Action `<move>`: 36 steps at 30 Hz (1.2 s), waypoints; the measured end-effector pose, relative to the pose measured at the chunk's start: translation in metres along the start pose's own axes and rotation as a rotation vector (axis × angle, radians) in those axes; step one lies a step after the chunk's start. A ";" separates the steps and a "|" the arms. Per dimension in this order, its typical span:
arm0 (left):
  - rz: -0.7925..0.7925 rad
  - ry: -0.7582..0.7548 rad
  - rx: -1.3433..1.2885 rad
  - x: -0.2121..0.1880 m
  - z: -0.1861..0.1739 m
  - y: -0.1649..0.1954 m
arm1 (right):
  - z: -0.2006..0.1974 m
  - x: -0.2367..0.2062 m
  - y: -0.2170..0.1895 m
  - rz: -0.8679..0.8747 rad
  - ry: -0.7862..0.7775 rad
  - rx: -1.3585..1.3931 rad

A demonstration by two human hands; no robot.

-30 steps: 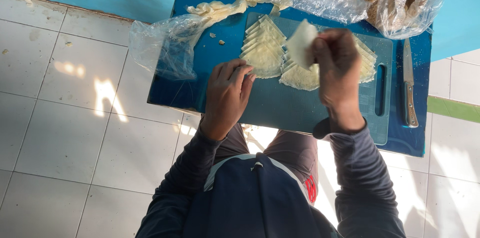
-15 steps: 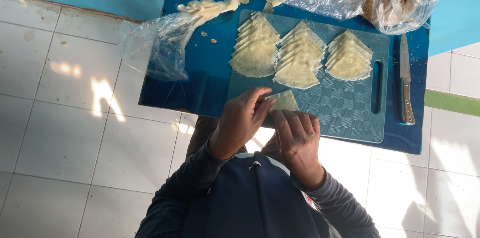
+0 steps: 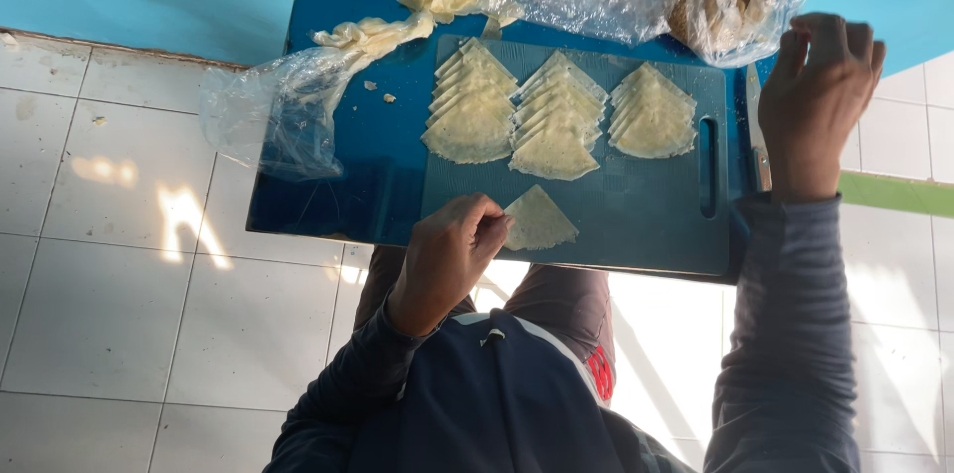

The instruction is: The person sits at a low table and folds triangular pastry wrappers one at a time, spooning a brown filling from a plastic bag onto each wrapper and pinching the edges closed, stacking the finished pastries in rows on a cutting board.

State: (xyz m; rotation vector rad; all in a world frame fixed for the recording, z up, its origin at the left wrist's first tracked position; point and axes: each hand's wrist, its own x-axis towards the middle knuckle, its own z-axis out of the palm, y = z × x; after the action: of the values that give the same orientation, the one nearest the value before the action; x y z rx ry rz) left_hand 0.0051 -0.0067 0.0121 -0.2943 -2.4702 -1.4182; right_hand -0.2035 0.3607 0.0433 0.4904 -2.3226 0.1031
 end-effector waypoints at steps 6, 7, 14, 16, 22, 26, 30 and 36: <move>-0.028 0.015 -0.049 0.000 0.000 -0.001 | 0.059 0.004 0.025 0.050 -0.112 0.003; -0.033 0.013 -0.047 0.000 0.000 -0.002 | 0.063 0.001 0.026 0.093 -0.157 0.063; -0.037 0.014 -0.089 -0.001 0.001 -0.007 | 0.078 -0.010 0.040 0.057 -0.060 -0.103; -0.035 0.012 -0.096 -0.001 0.001 -0.007 | 0.081 -0.010 0.040 0.091 -0.097 0.002; -0.040 -0.002 -0.098 -0.001 0.001 -0.008 | 0.086 -0.014 0.049 0.197 -0.012 0.328; -0.035 -0.008 -0.120 -0.002 0.000 -0.009 | 0.081 -0.013 0.059 0.467 -0.066 0.673; -0.044 -0.003 -0.115 -0.002 0.001 -0.009 | 0.075 -0.010 0.062 0.518 -0.042 0.785; -0.041 -0.002 -0.120 -0.001 0.000 -0.007 | 0.069 -0.003 0.055 0.522 -0.013 0.838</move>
State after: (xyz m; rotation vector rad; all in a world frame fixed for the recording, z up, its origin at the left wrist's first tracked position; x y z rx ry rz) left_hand 0.0036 -0.0107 0.0060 -0.2709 -2.4099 -1.5869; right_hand -0.2680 0.3973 -0.0049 0.2520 -2.2836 1.3505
